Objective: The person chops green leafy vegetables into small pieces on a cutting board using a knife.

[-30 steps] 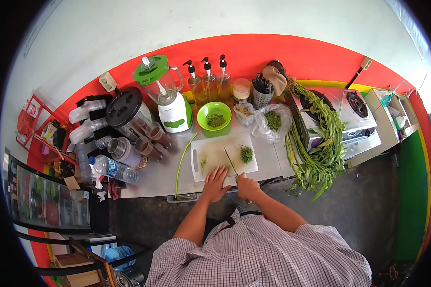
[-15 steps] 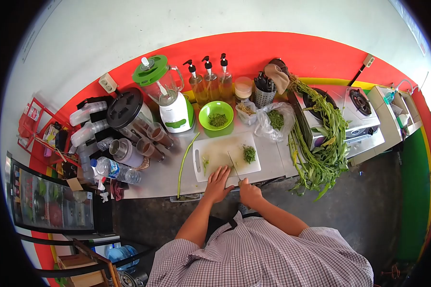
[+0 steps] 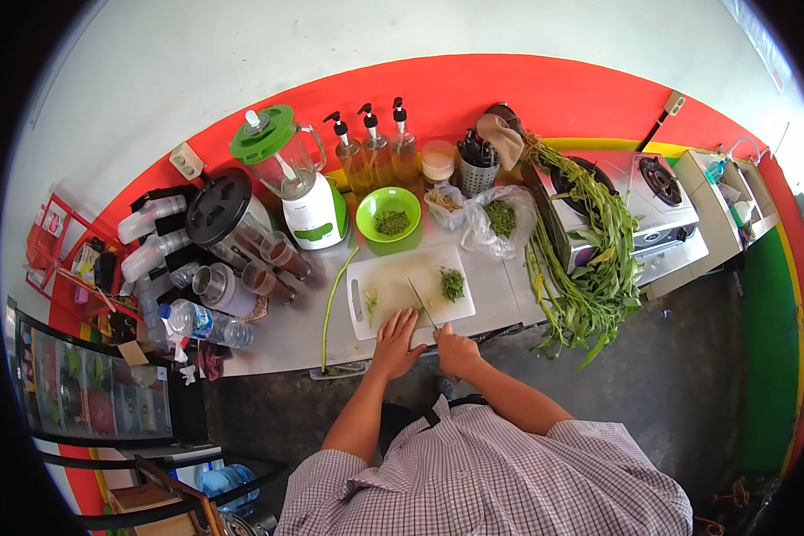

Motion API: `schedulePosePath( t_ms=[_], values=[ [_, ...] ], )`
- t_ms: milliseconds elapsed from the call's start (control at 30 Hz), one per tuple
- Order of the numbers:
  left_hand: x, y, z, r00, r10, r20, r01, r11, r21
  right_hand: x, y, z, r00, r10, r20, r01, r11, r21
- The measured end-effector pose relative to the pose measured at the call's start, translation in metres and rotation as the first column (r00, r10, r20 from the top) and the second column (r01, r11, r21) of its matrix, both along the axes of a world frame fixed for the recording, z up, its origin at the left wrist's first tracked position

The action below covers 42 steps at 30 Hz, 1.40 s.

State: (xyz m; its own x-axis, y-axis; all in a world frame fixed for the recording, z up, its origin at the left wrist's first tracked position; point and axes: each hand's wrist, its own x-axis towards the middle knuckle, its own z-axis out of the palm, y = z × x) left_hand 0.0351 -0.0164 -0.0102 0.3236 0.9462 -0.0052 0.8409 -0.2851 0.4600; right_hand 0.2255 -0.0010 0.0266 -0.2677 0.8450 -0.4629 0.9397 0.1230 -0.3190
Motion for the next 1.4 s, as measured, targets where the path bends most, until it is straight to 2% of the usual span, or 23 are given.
schedulePosePath(
  t_ms=[333, 533, 700, 933, 1033, 1133, 1300, 1400],
  values=[
    [0.001, 0.001, 0.007, 0.999, 0.023, -0.036, -0.023, 1.000, -0.003, -0.002, -0.011, 0.007, 1.000, -0.012, 0.006, 0.012, 1.000, -0.018],
    [0.003, 0.001, 0.009, 0.999, 0.039, -0.035, -0.039, 0.999, 0.004, 0.001, 0.002, 0.000, 1.000, 0.024, -0.004, -0.024, 0.996, 0.087],
    [0.003, 0.000, 0.012, 0.998, 0.046, -0.046, -0.048, 0.998, -0.039, -0.002, 0.003, 0.006, 1.000, 0.000, -0.011, 0.000, 1.000, -0.002],
    [0.001, 0.000, 0.012, 0.998, 0.055, -0.005, -0.055, 0.997, -0.062, -0.007, -0.001, 0.010, 1.000, 0.008, -0.025, -0.008, 1.000, -0.030],
    [0.003, -0.002, 0.009, 0.998, 0.056, -0.021, -0.057, 0.997, -0.058, -0.005, 0.008, 0.007, 0.999, -0.038, 0.009, 0.038, 0.997, -0.064],
    [0.000, 0.001, 0.008, 0.998, 0.048, -0.038, -0.049, 0.998, -0.047, -0.003, 0.014, 0.022, 0.999, 0.028, -0.017, -0.029, 0.998, -0.059],
    [0.002, 0.000, 0.009, 0.997, 0.059, -0.047, -0.061, 0.998, -0.029, -0.011, 0.001, 0.005, 0.999, -0.040, 0.016, 0.041, 0.998, -0.043],
    [0.002, -0.001, 0.009, 0.996, 0.055, -0.071, -0.057, 0.998, -0.013, -0.007, 0.012, 0.004, 0.999, 0.020, 0.032, -0.018, 0.998, -0.054]
  ],
)
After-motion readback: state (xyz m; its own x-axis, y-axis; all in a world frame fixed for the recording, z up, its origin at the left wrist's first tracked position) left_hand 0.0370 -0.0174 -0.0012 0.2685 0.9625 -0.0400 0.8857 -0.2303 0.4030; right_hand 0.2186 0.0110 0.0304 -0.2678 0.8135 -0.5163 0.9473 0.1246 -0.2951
